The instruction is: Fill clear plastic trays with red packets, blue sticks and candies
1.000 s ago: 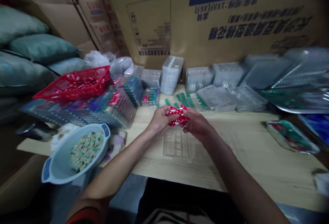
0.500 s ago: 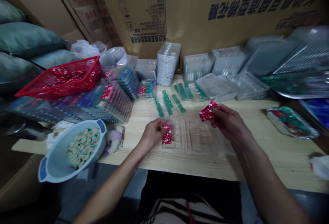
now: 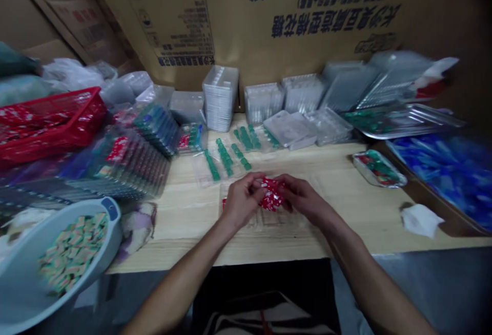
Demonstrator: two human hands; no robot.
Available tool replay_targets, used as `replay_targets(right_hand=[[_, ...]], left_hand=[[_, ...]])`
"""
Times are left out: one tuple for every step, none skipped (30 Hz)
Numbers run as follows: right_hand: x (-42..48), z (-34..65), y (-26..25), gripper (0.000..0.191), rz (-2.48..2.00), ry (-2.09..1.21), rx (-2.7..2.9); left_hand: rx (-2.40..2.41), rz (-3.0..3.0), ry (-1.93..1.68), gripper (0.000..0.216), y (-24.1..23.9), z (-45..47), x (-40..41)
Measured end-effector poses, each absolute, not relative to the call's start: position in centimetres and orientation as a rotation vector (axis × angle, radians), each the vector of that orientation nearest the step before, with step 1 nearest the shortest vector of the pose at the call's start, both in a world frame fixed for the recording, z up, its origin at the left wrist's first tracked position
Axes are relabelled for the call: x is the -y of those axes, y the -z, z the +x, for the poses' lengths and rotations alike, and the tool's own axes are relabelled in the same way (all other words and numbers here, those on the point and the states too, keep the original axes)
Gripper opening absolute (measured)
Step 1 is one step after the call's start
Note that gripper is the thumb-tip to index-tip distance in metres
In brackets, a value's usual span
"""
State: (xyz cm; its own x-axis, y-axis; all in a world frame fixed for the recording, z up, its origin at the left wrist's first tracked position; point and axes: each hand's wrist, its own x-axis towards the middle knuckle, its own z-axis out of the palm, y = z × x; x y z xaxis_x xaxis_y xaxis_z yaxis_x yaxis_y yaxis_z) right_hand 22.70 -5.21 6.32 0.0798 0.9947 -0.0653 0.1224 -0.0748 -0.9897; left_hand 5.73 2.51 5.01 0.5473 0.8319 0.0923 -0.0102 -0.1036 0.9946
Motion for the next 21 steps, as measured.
replay_targets(right_hand=[[5.6, 23.9, -6.6, 0.036, -1.413, -1.075, 1.192], [6.2, 25.5, -6.9, 0.038, -1.445, -0.984, 1.157], [6.8, 27.2, -7.3, 0.040, -1.479, -0.880, 1.111], [7.5, 29.0, -7.6, 0.040, -1.512, -0.778, 1.065], [8.3, 30.8, -7.8, 0.038, -1.544, -0.691, 1.033], [9.0, 32.5, -8.0, 0.035, -1.578, -0.625, 1.032], [9.6, 33.9, -8.2, 0.030, -1.617, -0.588, 1.071], [10.1, 35.0, -8.3, 0.026, -1.657, -0.576, 1.145], [10.4, 35.8, -8.4, 0.022, -1.691, -0.582, 1.244], [10.6, 36.1, -8.4, 0.019, -1.720, -0.596, 1.356], [10.7, 36.2, -8.4, 0.017, -1.745, -0.614, 1.469], [10.6, 36.0, -8.3, 0.017, -1.768, -0.625, 1.568], [10.4, 35.5, -8.1, 0.019, -1.788, -0.627, 1.654], [10.2, 35.0, -7.9, 0.023, -1.803, -0.624, 1.731], [9.9, 34.4, -7.7, 0.027, -1.810, -0.622, 1.804], [9.6, 33.9, -7.4, 0.031, -1.806, -0.617, 1.871], [9.4, 33.4, -7.1, 0.035, -1.796, -0.601, 1.928], [9.2, 33.0, -6.9, 0.039, -1.790, -0.559, 1.968], [9.2, 32.8, -6.7, 0.043, -1.792, -0.490, 1.994], [9.3, 32.6, -6.6, 0.046, -1.807, -0.395, 2.001], [9.6, 32.6, -6.5, 0.048, -1.827, -0.292, 1.997]], left_hand=[[-0.753, 1.494, -0.848, 0.035, -4.9, 5.8, -2.6], [-0.774, 1.471, -0.859, 0.034, -4.7, 5.7, -2.6], [-0.801, 1.458, -0.862, 0.034, -4.5, 5.5, -2.5], [-0.833, 1.461, -0.847, 0.034, -4.1, 5.3, -2.3], [-0.869, 1.484, -0.819, 0.033, -3.6, 5.2, -2.0], [-0.910, 1.527, -0.784, 0.031, -3.1, 5.1, -1.5], [-0.951, 1.586, -0.747, 0.029, -2.6, 5.1, -1.0], [-0.992, 1.655, -0.715, 0.028, -2.1, 5.2, -0.5], [-1.029, 1.723, -0.698, 0.028, -1.6, 5.3, 0.0], [-1.056, 1.787, -0.691, 0.030, -1.1, 5.6, 0.4], [-1.076, 1.847, -0.693, 0.031, -0.8, 5.8, 0.6], [-1.089, 1.904, -0.694, 0.032, -0.5, 6.0, 0.7], [-1.095, 1.956, -0.691, 0.032, -0.4, 6.2, 0.8], [-1.099, 2.005, -0.688, 0.033, -0.4, 6.3, 0.8], [-1.104, 2.052, -0.688, 0.033, -0.5, 6.4, 0.8], [-1.110, 2.100, -0.701, 0.033, -0.6, 6.4, 0.8], [-1.110, 2.156, -0.729, 0.032, -0.9, 6.3, 1.0], [-1.092, 2.231, -0.763, 0.031, -1.1, 6.1, 1.2], [-1.049, 2.330, -0.792, 0.030, -1.3, 5.7, 1.6], [-0.979, 2.449, -0.804, 0.029, -1.5, 5.3, 2.1], [-0.883, 2.579, -0.787, 0.030, -1.5, 4.9, 2.7]])
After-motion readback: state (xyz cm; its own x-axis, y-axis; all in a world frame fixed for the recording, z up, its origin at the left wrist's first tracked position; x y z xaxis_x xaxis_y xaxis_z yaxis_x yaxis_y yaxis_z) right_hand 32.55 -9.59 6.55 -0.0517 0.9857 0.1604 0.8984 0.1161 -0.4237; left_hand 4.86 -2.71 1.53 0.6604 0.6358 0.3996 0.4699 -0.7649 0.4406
